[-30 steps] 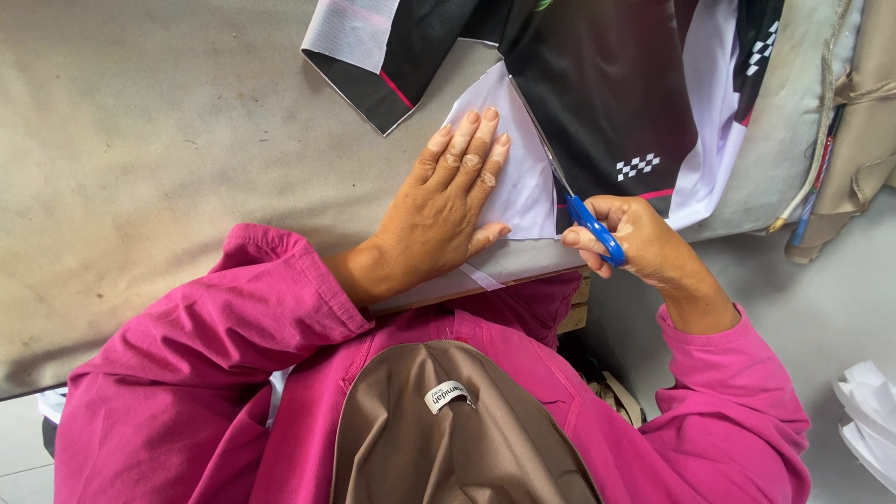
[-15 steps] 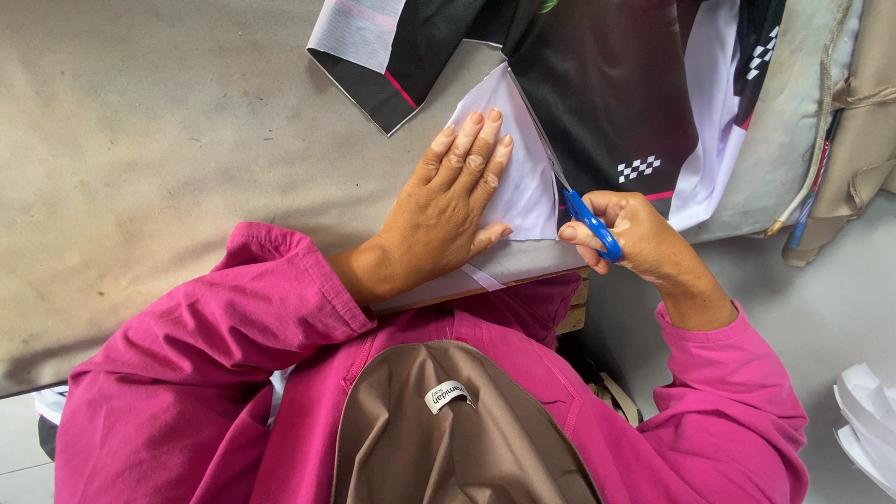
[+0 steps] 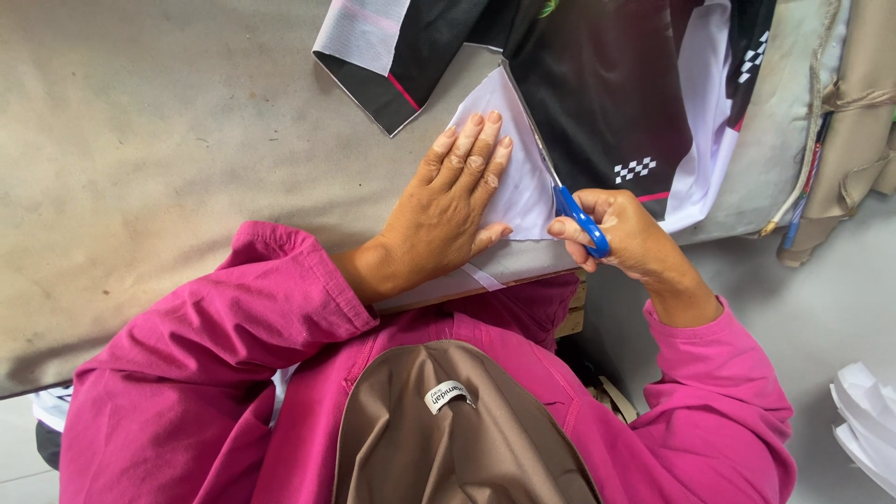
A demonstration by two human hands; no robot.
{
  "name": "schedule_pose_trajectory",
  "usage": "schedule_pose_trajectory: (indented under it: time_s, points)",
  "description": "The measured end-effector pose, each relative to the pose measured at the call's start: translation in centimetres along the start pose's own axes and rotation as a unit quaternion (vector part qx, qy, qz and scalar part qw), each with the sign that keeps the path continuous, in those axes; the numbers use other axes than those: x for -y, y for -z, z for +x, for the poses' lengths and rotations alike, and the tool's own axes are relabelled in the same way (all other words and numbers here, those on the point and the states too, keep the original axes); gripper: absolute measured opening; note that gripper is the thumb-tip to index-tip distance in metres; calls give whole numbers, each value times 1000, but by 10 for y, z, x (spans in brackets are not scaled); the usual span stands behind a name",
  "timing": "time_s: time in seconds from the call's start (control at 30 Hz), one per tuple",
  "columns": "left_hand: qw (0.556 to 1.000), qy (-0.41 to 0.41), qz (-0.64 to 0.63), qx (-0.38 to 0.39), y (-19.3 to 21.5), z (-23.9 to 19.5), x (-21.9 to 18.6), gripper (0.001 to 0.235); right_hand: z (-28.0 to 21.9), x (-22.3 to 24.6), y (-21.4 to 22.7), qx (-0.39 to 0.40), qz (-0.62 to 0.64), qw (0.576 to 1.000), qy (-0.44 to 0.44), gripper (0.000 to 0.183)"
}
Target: A person uses scissors to cut out pattern pieces from printed jersey fabric on a low table.
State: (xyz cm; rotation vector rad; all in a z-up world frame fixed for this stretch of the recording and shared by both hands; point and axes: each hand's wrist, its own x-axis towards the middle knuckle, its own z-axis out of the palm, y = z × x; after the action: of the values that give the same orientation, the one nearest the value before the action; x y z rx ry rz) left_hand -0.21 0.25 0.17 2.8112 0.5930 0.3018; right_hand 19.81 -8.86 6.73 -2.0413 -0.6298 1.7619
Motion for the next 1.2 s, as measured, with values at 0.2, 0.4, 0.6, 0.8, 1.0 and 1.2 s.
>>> schedule_pose_trajectory:
  time_s: [0.2, 0.4, 0.6, 0.8, 1.0, 1.2]
  points:
    - [998, -12, -47, -49, -13, -3, -2, 71, -19, -48, -8, -5, 48, 994, 99, 26]
    - [982, -91, -147, -71, -60, -5, 2, 13, -71, -112, -21, -116, 167, 961, 188, 21]
    - [772, -320, -461, 298, 8, -20, -86, 30, -93, -162, -48, -247, 321, 887, 221, 30]
    - [853, 98, -468, -206, 72, 90, -1, 37, -117, -179, -50, -318, 309, 866, 234, 15]
    - [947, 191, 45, -255, -17, 92, 177, 20, -108, -170, -67, -340, 342, 855, 193, 8]
    - [971, 225, 42, -74, 14, 52, 178, 15, -80, -151, -40, -406, 367, 813, 199, 18]
